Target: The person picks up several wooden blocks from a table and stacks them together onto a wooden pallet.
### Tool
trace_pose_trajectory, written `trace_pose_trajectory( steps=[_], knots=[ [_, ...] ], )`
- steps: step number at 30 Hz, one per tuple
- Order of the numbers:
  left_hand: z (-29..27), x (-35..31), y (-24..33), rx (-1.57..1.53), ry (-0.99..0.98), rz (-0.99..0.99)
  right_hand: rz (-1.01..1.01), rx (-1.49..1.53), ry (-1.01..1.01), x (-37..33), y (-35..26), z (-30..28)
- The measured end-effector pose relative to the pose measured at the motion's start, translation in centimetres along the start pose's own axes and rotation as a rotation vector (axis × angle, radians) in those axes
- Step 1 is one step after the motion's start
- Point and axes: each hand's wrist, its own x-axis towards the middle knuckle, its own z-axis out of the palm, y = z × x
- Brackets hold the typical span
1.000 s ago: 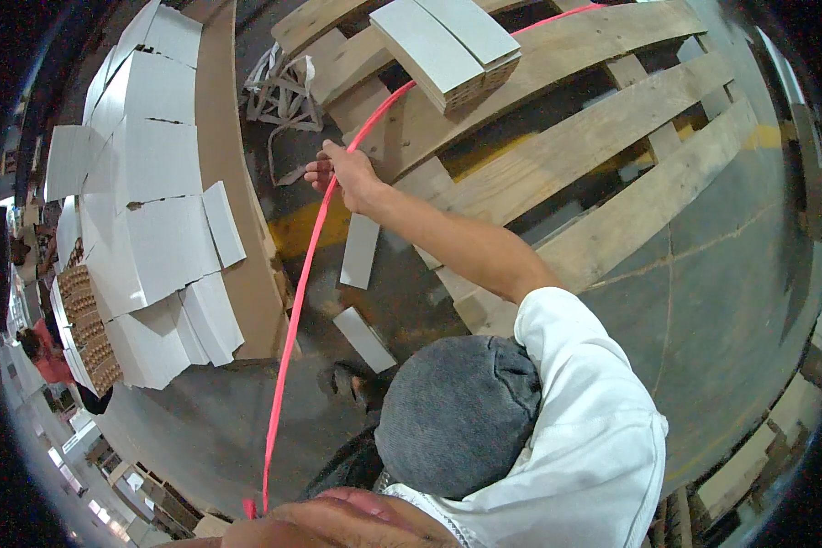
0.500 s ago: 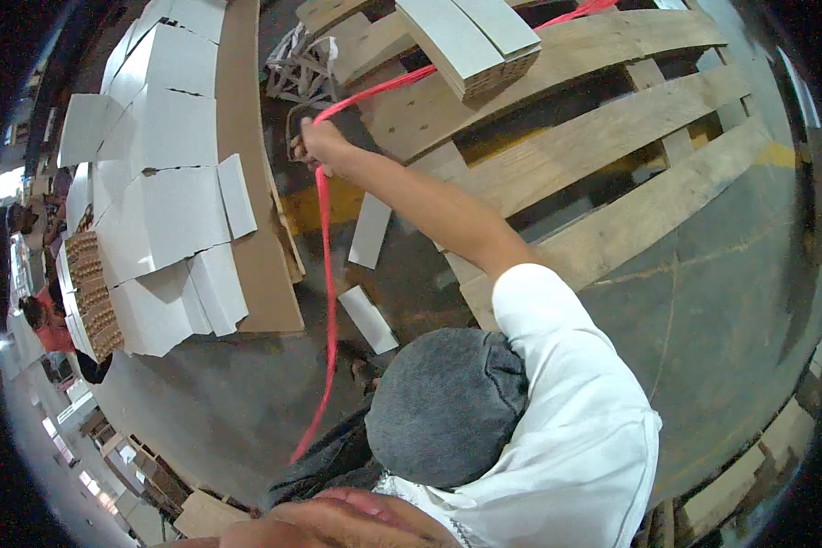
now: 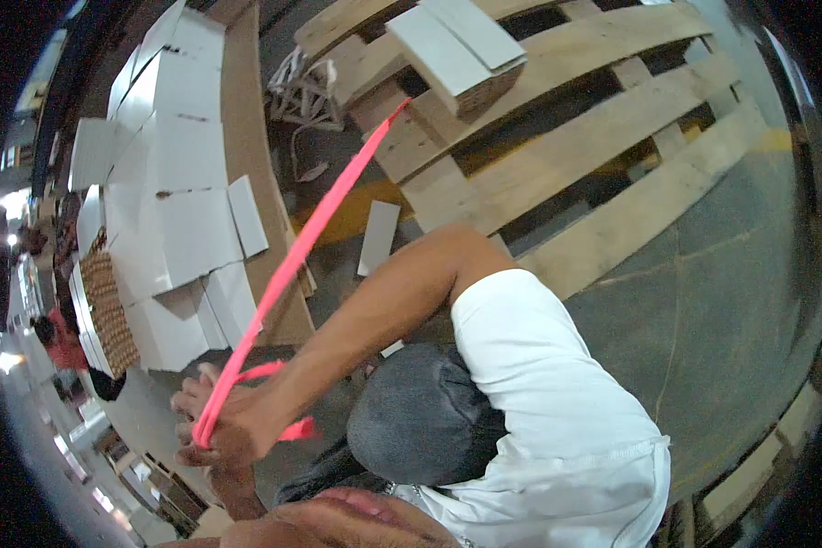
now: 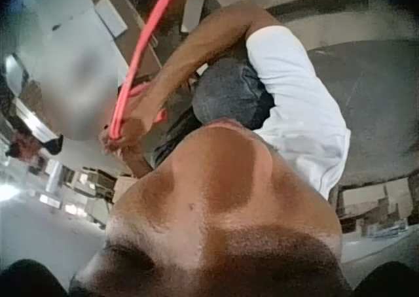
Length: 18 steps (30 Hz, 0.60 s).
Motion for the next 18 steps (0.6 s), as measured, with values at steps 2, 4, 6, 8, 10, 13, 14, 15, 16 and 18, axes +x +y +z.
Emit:
trace_pose_trajectory(
  steps=[2, 4, 6, 8, 10, 13, 14, 15, 16, 18],
  knots=[
    [-1.0, -0.2, -0.8, 0.033, -0.025, -0.014, -0.013, -0.174, 0.093, 0.4, -0.1, 0.5],
    [-3.5, -0.3, -0.8, 0.068, -0.032, -0.016, -0.032, -0.309, 0.153, 0.7, -0.9, -1.0],
    [-7.3, 0.4, -0.2, 0.11, -0.054, -0.021, 0.081, 0.15, 0.025, 0.8, -0.4, -6.6],
    [-11.3, 1.1, 1.0, 0.157, -0.07, -0.006, 0.343, 0.889, -0.069, -2.1, -1.2, -14.8],
    [-14.5, 2.1, 1.9, 0.199, -0.122, 0.003, 0.349, 1.22, 0.235, -7.8, 1.7, -19.8],
    [-17.6, 4.1, 1.8, 0.314, -0.205, -0.058, 0.361, 0.914, 0.499, -16.5, -1.0, -23.0],
    [-17.9, 4.6, 1.5, 0.38, -0.231, -0.082, 0.519, 0.883, 0.519, -18.1, -2.1, -22.9],
    [-18.1, 5.3, 1.3, 0.453, -0.269, -0.107, 0.679, 0.846, 0.543, -19.3, -3.4, -22.4],
    [-18.1, 6.4, 1.1, 0.519, -0.324, -0.123, 0.79, 0.782, 0.496, -20.4, -4.1, -21.7],
    [-18.3, 8.7, 0.8, 0.631, -0.441, -0.122, 0.939, 0.746, 0.426, -22.2, -4.3, -21.4]
  ],
)
